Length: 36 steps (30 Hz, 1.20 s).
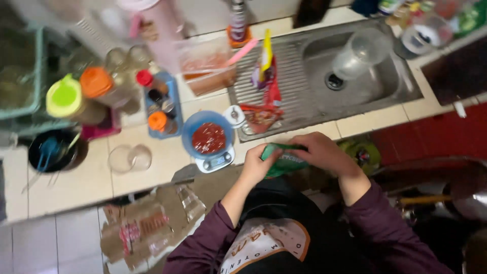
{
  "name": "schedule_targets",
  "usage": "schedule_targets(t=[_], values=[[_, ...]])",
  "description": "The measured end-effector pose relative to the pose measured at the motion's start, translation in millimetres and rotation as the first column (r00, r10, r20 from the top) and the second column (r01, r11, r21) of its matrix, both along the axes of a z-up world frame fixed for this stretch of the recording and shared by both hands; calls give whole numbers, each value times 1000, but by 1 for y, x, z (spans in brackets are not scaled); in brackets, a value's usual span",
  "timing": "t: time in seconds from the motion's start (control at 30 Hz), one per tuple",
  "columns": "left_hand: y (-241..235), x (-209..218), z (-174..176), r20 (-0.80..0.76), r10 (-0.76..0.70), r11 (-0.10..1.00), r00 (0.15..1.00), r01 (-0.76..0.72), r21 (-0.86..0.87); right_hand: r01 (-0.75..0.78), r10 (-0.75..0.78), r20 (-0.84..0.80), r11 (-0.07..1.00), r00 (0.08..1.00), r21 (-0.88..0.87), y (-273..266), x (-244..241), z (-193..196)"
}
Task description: The person places several sauce packets on the counter, then uses a digital scale with a blue bowl to measure and squeeze red sauce from two different pouches. After measuring, the person rinses the green pouch under running water at the sink and returns it to the counter.
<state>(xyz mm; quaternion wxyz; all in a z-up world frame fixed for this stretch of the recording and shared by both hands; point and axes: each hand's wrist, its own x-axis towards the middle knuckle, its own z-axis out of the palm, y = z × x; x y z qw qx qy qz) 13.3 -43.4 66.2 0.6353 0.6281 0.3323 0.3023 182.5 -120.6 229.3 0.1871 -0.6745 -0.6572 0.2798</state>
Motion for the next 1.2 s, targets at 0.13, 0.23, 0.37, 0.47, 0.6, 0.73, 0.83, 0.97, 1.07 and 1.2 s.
schedule_targets(t=[0.13, 0.23, 0.37, 0.47, 0.6, 0.73, 0.83, 0.97, 1.07, 1.2], values=[[3, 48, 10, 63, -38, 999, 997, 38, 3, 204, -187, -147, 973, 971, 110, -18, 56, -29], [4, 96, 25, 102, -30, 999, 994, 28, 16, 284, -238, -239, 941, 941, 182, -23, 97, -26], [22, 170, -2, 159, -63, 997, 985, 55, 58, 370, -281, -419, 917, 864, 148, -28, 210, -75], [41, 233, -23, 177, -4, 988, 984, -23, 150, 654, -502, -584, 754, 638, 67, -11, 333, -157], [62, 311, -48, 181, 53, 983, 982, -84, 165, 884, -740, -613, 446, 277, -139, 38, 467, -297], [70, 351, -62, 164, 110, 983, 980, -131, 127, 822, -889, -454, 303, 62, -482, 89, 518, -341], [77, 353, -56, 164, 140, 977, 977, -163, 134, 691, -769, -579, 264, -271, -673, 119, 529, -362], [78, 342, -49, 120, 235, 964, 965, -247, 98, 589, -837, -471, 238, -279, -772, 140, 502, -282], [76, 326, -44, 114, 248, 964, 962, -256, 66, 554, -745, -532, 265, -403, -790, 138, 497, -268], [80, 299, -28, 141, 235, 967, 962, -246, 68, 586, -674, -568, 242, -471, -773, 124, 506, -328]])
